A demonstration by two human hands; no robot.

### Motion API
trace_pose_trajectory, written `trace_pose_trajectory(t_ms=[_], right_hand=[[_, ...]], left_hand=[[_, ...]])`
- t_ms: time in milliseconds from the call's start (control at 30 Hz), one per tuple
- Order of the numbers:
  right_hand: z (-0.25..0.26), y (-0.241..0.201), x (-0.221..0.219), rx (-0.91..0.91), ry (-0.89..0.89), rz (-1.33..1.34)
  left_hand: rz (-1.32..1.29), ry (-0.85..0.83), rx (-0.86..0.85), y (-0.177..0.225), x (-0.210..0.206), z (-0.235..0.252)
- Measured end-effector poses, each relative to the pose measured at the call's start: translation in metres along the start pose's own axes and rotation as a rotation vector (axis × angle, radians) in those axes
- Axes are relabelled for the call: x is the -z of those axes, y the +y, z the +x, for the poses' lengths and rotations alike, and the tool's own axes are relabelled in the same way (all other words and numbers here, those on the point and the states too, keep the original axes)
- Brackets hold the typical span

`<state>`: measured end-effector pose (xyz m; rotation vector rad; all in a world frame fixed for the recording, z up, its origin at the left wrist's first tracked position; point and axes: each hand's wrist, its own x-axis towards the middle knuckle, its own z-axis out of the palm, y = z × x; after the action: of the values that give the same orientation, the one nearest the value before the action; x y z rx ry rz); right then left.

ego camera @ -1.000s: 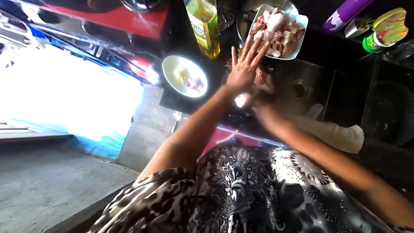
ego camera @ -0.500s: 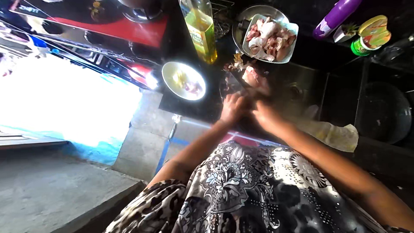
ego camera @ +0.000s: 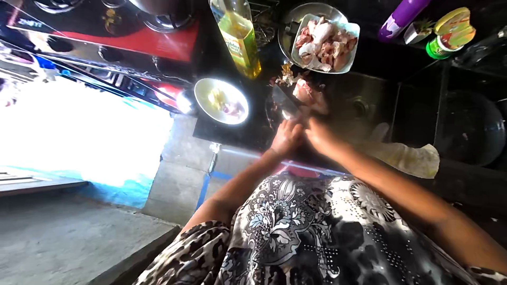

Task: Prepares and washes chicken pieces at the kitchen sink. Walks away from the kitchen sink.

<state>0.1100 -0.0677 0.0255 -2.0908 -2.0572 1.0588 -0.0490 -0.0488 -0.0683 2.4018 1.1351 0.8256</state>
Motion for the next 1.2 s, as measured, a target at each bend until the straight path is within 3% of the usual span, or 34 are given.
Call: trace_pose_trajectory(t_ms=[167,333,533,633,833,1000,1200], right_hand=[[-0.031,0.036,-0.006,0.043,0.033,-0.025],[-0.064,0.062,0.033,-0.026,0.177,0.152],[-0.103,0.135,0.068,-0.099,0.42,0.168],[-0.131,0.185,0.063,-0.231,0.367,0.075],[-0.187,0.275,0.042,-0.497,0.282,-0.024],[-0.214,0.343,0.02,-0.423,0.516,-0.031],[-0.216,0.376,0.021,-0.406,0.45,0.038]], left_hand=[[0.029,-0.055,0.295,-0.028,0.028,0.024],[0.061,-0.052,0.312,-0.021,0.028,0.031],[0.253,-0.482,0.517,0.033,0.028,0.074],[0.244,-0.599,0.612,0.043,0.025,0.095],[0.277,-0.712,0.603,0.041,0.019,0.113],[0.279,-0.615,0.617,0.046,0.016,0.107],[0.094,-0.371,0.657,0.042,0.022,0.101]])
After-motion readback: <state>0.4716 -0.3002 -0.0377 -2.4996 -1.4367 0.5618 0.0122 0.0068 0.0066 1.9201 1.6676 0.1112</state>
